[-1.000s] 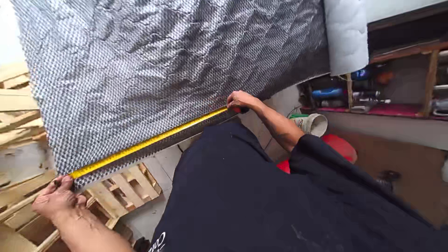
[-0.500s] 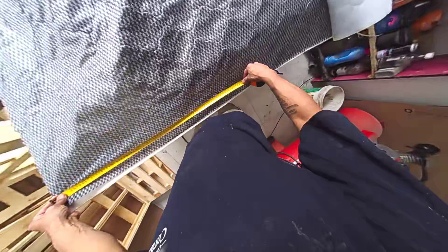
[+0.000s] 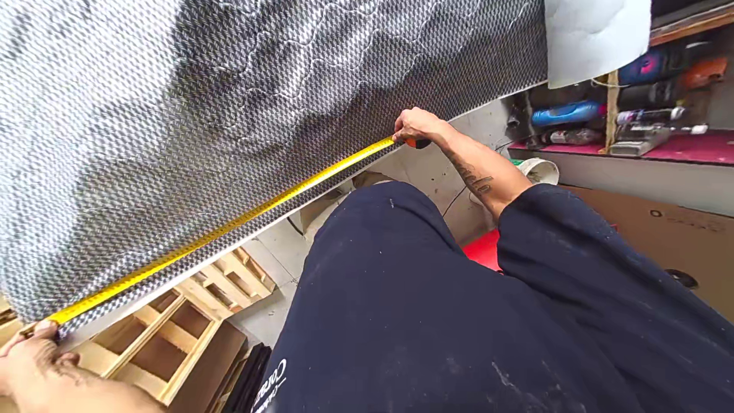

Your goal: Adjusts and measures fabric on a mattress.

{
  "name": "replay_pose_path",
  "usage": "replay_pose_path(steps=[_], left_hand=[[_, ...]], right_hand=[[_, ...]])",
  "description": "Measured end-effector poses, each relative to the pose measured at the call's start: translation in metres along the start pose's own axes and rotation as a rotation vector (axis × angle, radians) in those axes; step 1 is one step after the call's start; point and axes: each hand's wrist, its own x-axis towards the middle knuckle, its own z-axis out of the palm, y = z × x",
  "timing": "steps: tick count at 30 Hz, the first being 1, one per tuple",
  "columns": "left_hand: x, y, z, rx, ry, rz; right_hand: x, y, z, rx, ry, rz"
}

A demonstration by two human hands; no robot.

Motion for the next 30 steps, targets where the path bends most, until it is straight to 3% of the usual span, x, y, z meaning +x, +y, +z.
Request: replay_pose_path(steps=[6, 11, 16, 21, 30], left_hand=[[0.042, -0.027, 0.005, -0.134, 0.031, 0.066], [0.030, -0.015, 0.004, -0.149, -0.014, 0.078], [0.070, -0.042, 0.013, -0.188, -0.033, 0.132], [0.053, -0.031, 0.016, -0.229, -0.054, 0.124], [0.082, -0.051, 0.030, -0.380, -0.018, 0.122]], right_hand=[[-0.004, -0.003, 0.004, -0.012, 0.030, 0.015], [-0.019, -0.007, 0.009, -0.042, 0.041, 0.034], [-0.026, -0.014, 0.012, -0.048, 0.065, 0.067], [-0.033, -0.018, 0.010, -0.056, 0.103, 0.105], [-0.042, -0.022, 0.016, -0.041, 0.143, 0.140]])
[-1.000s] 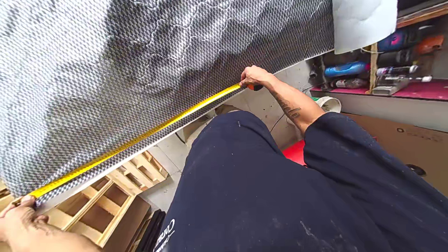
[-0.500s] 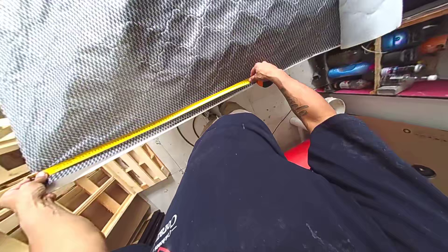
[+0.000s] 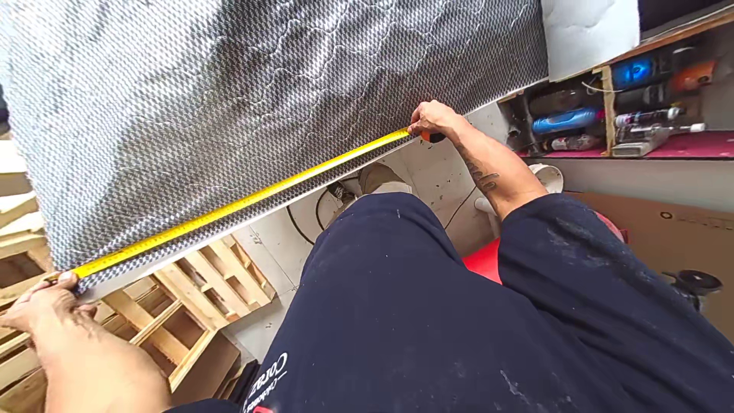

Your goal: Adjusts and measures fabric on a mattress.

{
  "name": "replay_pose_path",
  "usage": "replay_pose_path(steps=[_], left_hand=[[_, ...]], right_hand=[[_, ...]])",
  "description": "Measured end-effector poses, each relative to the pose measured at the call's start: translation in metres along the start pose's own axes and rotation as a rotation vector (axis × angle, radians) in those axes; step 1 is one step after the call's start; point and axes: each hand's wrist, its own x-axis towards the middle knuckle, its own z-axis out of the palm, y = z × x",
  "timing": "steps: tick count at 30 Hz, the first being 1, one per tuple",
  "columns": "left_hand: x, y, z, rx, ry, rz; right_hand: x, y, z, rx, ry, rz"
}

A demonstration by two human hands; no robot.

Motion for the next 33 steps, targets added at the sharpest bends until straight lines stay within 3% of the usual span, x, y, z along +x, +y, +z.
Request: replay_pose_path(steps=[7, 12, 15, 17, 21, 23, 26, 29, 33], left_hand=[[-0.006, -0.003, 0.005, -0.235, 0.031, -0.075], [-0.011, -0.034, 0.013, -1.007, -0.271, -0.045], [-0.058, -0.043, 0.072, -1.267, -0.356, -0.095], [-0.106, -0.054, 0.136, -1.132, -0.613, -0.094], [-0.244, -0.030, 0.288, -0.699, -1.009, -0.357], [-0.303, -0.004, 0.352, -0.650, -1.117, -0.436], [-0.366, 0.043, 0.416, -0.845, -1.089, -0.562], [-0.402, 0.070, 0.439, -1.068, -1.098, -0.630], [-0.435, 0.096, 0.445, -1.124, -0.808, -0.632]], right_hand=[[-0.005, 0.002, -0.001, -0.013, -0.030, -0.057], [-0.028, -0.003, -0.001, 0.249, -0.489, -0.155], [-0.042, -0.010, 0.013, 0.383, -0.670, -0.171], [-0.048, -0.010, 0.024, 0.512, -0.741, -0.256], [-0.065, -0.001, 0.009, 0.758, -0.816, -0.500], [-0.076, 0.007, -0.016, 0.849, -0.756, -0.576], [-0.089, 0.030, -0.058, 0.998, -0.456, -0.457], [-0.079, 0.065, -0.100, 1.039, -0.029, -0.234], [-0.020, 0.113, -0.150, 0.770, 0.493, 0.006]])
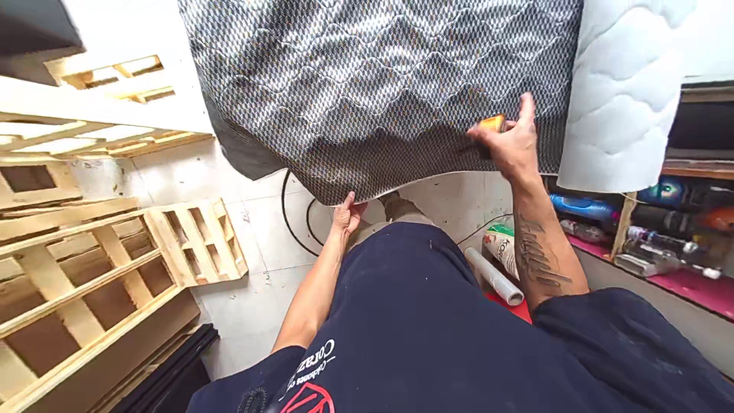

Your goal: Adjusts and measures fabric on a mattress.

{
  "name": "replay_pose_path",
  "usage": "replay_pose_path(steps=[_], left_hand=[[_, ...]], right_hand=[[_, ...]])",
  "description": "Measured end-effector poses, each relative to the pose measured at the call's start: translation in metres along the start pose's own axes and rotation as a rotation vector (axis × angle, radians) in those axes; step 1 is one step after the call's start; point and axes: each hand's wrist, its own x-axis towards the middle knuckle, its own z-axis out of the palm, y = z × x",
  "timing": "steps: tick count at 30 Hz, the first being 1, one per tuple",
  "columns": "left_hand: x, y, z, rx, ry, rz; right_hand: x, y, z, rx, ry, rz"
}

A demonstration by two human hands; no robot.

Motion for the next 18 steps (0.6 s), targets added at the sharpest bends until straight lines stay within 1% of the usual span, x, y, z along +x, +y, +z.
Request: replay_pose_path(steps=[2, 4, 6, 7, 9, 10, 11, 13, 14, 15, 17, 18], left_hand=[[-0.016, 0.001, 0.010, 0.065, 0.100, 0.083], [-0.030, 0.005, 0.015, 0.100, 0.150, 0.141], [-0.043, 0.008, 0.012, 0.129, 0.154, 0.162], [-0.048, 0.007, 0.009, 0.141, 0.149, 0.160], [-0.054, 0.010, 0.008, 0.168, 0.143, 0.156], [-0.057, 0.013, 0.008, 0.176, 0.139, 0.157], [-0.059, 0.015, 0.008, 0.185, 0.128, 0.159], [-0.062, 0.019, 0.009, 0.195, 0.087, 0.161], [-0.064, 0.020, 0.008, 0.195, 0.069, 0.154], [-0.065, 0.020, 0.007, 0.193, 0.053, 0.140], [-0.068, 0.021, 0.005, 0.188, 0.022, 0.115], [-0.069, 0.023, 0.006, 0.188, 0.006, 0.106]], right_hand=[[0.041, -0.001, -0.004, -0.093, 0.141, -0.032], [0.077, -0.012, 0.002, -0.244, 0.205, -0.167], [0.112, -0.012, 0.018, -0.361, 0.185, -0.319], [0.127, -0.008, 0.026, -0.413, 0.148, -0.361], [0.139, -0.006, 0.029, -0.484, 0.073, -0.361], [0.132, -0.006, 0.024, -0.499, 0.067, -0.352], [0.114, -0.004, 0.014, -0.514, 0.085, -0.346], [0.052, 0.014, -0.005, -0.518, 0.139, -0.375], [0.012, 0.038, -0.010, -0.520, 0.128, -0.352], [-0.030, 0.070, -0.008, -0.501, 0.103, -0.310], [-0.120, 0.149, 0.014, -0.353, -0.020, -0.233], [-0.167, 0.180, 0.030, -0.254, -0.069, -0.218]])
